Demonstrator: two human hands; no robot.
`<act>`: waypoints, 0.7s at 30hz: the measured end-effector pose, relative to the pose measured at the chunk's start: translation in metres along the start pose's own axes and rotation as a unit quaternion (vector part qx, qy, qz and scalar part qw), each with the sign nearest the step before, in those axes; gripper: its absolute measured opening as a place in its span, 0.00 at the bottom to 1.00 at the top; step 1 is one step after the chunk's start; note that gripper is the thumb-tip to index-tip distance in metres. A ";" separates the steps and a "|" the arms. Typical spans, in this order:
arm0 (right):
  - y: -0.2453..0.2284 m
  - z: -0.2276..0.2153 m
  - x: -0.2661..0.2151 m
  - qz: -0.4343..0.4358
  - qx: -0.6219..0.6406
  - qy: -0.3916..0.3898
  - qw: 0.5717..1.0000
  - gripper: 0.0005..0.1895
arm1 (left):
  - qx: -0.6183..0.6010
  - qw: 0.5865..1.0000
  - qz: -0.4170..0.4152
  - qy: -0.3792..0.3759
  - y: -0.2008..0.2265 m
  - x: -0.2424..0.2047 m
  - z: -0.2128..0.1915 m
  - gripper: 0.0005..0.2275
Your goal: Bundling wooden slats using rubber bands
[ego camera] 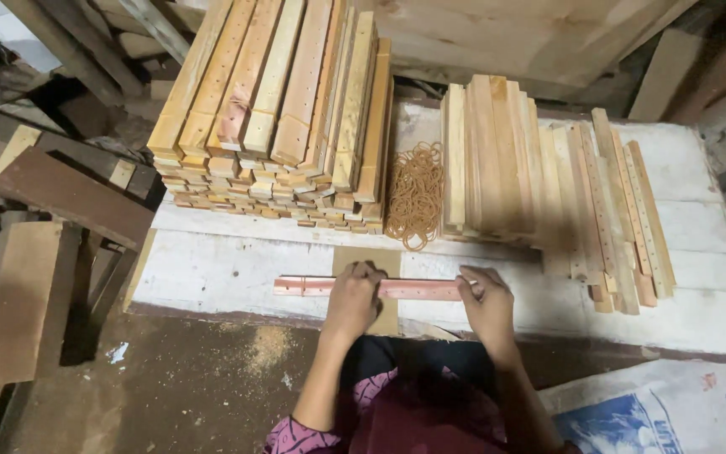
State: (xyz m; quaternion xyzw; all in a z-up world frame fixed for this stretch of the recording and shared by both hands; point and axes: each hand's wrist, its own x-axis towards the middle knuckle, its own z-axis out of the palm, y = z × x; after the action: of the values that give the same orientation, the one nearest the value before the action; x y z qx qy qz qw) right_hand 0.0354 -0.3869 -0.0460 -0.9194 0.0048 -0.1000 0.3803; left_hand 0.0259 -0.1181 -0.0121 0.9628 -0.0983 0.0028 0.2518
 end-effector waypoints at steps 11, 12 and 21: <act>-0.042 0.067 0.074 -0.027 -0.159 -0.033 0.986 0.05 | -0.124 0.991 0.045 -0.003 0.040 0.018 0.008 0.19; -0.046 0.065 0.073 -0.027 -0.157 -0.033 0.987 0.05 | -0.123 0.991 0.045 -0.003 0.039 0.018 0.011 0.19; -0.030 0.063 0.073 -0.142 -0.104 0.033 0.984 0.03 | -0.218 0.970 -0.019 0.101 0.051 0.031 0.001 0.11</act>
State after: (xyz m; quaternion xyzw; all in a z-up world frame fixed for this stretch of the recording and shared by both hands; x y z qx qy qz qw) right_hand 0.1165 -0.3283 -0.0555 -0.9414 -0.1029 -0.1823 0.2645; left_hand 0.0462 -0.1676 0.0133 0.8809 -0.0520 0.0736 0.4646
